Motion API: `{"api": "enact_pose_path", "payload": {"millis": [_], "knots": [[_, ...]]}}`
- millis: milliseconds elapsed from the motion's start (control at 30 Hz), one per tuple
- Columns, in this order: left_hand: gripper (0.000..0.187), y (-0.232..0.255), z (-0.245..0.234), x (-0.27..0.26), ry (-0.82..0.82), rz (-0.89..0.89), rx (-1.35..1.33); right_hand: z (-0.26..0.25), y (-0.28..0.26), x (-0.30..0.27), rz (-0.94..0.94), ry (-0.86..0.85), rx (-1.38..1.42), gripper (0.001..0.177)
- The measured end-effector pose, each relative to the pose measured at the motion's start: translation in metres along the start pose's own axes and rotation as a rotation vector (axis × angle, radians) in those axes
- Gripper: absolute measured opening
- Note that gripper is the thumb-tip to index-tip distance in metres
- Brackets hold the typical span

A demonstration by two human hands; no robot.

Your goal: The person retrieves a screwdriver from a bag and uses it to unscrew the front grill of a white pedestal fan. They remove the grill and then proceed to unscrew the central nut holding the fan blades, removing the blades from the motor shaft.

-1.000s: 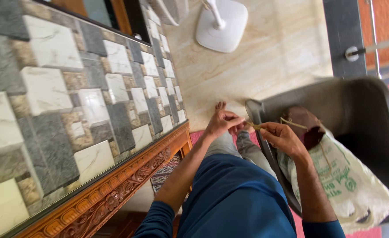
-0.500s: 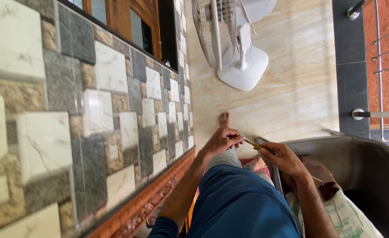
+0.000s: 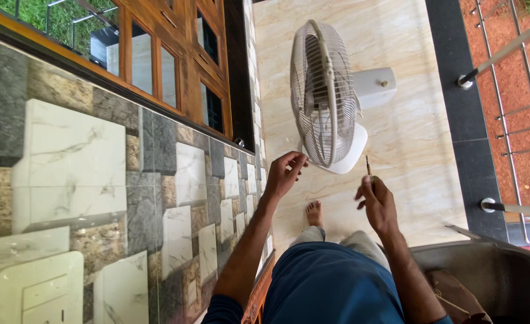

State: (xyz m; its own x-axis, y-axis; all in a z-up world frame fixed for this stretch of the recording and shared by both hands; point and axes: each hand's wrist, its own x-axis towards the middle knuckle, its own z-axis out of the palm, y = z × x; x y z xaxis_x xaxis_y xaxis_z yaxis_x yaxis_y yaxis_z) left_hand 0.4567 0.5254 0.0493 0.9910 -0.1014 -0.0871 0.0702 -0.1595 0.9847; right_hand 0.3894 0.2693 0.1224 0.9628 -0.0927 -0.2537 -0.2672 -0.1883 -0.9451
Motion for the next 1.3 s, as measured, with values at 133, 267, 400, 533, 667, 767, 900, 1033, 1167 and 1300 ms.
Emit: {"api": "enact_pose_path", "payload": {"millis": [133, 267, 400, 533, 667, 767, 900, 1033, 1167, 1300], "knots": [[0.026, -0.009, -0.013, 0.019, 0.101, 0.023, -0.110, 0.039, -0.033, 0.025, -0.340, 0.144, -0.428, 0.045], [0.038, -0.020, -0.009, 0.039, 0.084, 0.016, -0.090, 0.062, -0.046, 0.055, -0.527, 0.232, -0.539, 0.075], [0.041, -0.023, -0.005, 0.053, 0.087, 0.065, -0.023, 0.067, -0.040, 0.084, -0.642, 0.285, -0.664, 0.087], [0.041, -0.011, -0.014, 0.073, 0.115, 0.104, -0.022, 0.068, -0.033, 0.098, -0.544, 0.215, -0.622, 0.108], [0.054, 0.008, -0.025, 0.098, 0.130, 0.185, 0.084, 0.061, -0.025, 0.106, -0.578, 0.199, -0.629, 0.104], [0.075, 0.031, -0.029, 0.124, 0.159, 0.338, 0.244, 0.049, -0.026, 0.113, -0.644, 0.176, -0.627, 0.094], [0.101, 0.062, -0.023, 0.164, 0.149, 0.583, 0.377, 0.029, -0.034, 0.123, -0.624, 0.053, -0.571, 0.100], [0.127, 0.105, -0.036, 0.206, 0.006, 0.629, 0.656, -0.003, -0.047, 0.136, -0.590, -0.057, -0.593, 0.088], [0.141, 0.145, -0.030, 0.223, -0.166, 0.589, 0.800, -0.044, -0.047, 0.152, -0.606, -0.182, -0.592, 0.086], [0.130, 0.162, -0.008, 0.214, -0.239, 0.501, 0.819, -0.095, -0.040, 0.180, -0.546, -0.303, -0.685, 0.085]]}}
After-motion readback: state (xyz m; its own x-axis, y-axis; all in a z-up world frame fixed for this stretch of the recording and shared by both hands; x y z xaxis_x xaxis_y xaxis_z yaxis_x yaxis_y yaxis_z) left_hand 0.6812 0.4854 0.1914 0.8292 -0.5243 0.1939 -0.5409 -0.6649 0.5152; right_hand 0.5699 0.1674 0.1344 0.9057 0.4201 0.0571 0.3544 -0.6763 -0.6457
